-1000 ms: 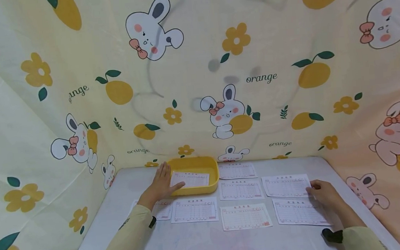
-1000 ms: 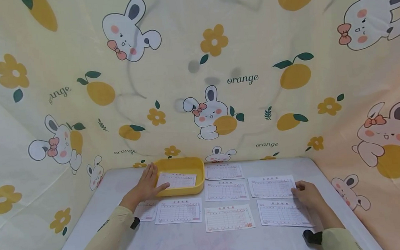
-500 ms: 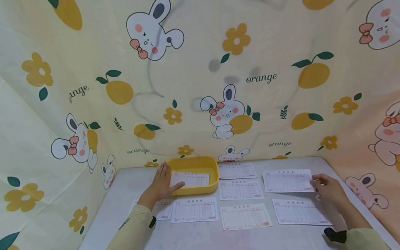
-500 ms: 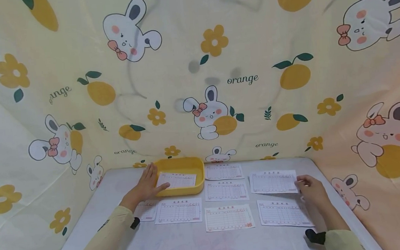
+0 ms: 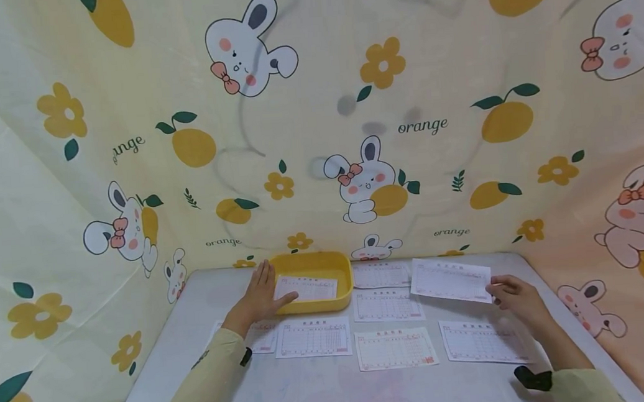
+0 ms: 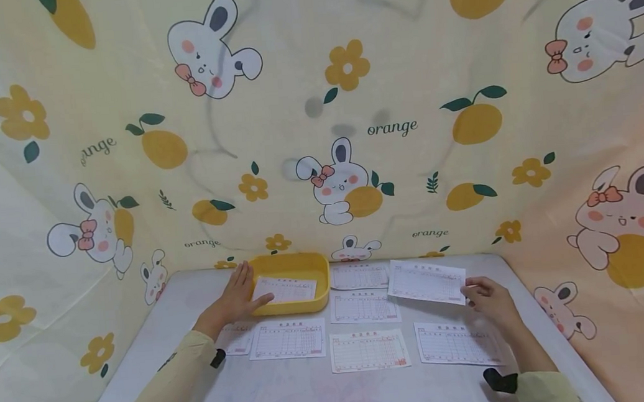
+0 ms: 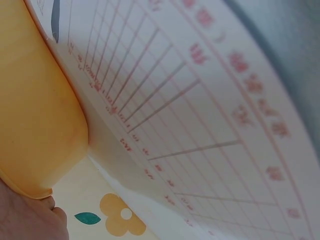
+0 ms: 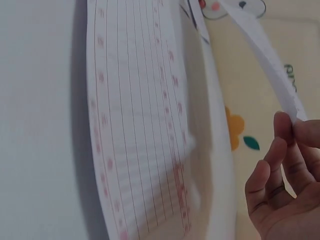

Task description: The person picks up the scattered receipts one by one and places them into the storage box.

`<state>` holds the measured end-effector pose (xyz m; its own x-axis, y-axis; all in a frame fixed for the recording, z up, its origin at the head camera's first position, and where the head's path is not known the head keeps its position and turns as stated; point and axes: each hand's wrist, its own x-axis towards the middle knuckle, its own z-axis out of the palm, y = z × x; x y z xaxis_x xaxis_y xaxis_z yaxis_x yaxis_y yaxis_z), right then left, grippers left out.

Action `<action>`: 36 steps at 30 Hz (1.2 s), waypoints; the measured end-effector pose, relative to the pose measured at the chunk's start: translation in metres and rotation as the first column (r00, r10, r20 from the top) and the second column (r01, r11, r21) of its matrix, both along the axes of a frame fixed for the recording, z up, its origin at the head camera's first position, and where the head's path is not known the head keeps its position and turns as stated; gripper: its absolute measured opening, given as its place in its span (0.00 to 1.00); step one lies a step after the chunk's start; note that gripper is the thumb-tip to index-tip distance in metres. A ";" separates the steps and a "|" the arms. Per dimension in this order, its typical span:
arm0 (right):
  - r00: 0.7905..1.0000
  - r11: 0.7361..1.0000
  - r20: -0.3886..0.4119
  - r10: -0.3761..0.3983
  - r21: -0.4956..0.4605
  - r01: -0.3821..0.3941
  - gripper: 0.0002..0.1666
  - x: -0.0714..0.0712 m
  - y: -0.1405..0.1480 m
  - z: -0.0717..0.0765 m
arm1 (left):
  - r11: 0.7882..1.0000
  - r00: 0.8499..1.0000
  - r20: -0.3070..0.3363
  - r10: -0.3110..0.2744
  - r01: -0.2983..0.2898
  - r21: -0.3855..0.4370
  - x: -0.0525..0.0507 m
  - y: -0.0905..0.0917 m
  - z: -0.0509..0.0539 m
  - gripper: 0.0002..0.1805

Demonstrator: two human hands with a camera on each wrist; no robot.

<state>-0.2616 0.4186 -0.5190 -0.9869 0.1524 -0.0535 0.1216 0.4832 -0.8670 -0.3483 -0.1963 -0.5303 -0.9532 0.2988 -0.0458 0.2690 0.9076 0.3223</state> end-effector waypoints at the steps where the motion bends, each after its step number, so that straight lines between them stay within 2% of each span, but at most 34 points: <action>1: 1.000 1.000 -0.009 0.001 -0.007 -0.001 0.30 0.000 -0.003 0.000 | 1.000 1.000 0.001 0.004 -0.004 -0.001 0.000 0.000 0.000 0.72; 4: 0.999 1.000 -0.030 0.014 -0.020 -0.015 0.29 -0.002 -0.013 0.000 | 1.000 1.000 0.000 0.012 -0.012 -0.004 0.000 0.001 0.000 0.72; 14: 0.999 0.996 -0.031 0.030 -0.087 -0.033 0.27 -0.011 -0.043 0.000 | 1.000 1.000 -0.004 0.017 -0.017 -0.019 0.000 0.002 0.001 0.68; 21: 0.999 0.996 -0.033 0.028 -0.088 -0.031 0.26 -0.017 -0.066 0.001 | 1.000 1.000 -0.001 0.025 -0.025 -0.019 0.000 0.002 0.003 0.68; 26: 0.997 0.992 -0.071 0.041 -0.120 -0.050 0.25 -0.021 -0.078 0.002 | 0.999 1.000 0.005 0.026 -0.026 -0.024 -0.001 0.002 0.003 0.68; 36: 0.992 0.981 -0.110 0.067 -0.173 -0.086 0.23 -0.029 -0.105 0.001 | 0.999 1.000 0.008 0.025 -0.025 -0.033 -0.002 0.001 0.001 0.72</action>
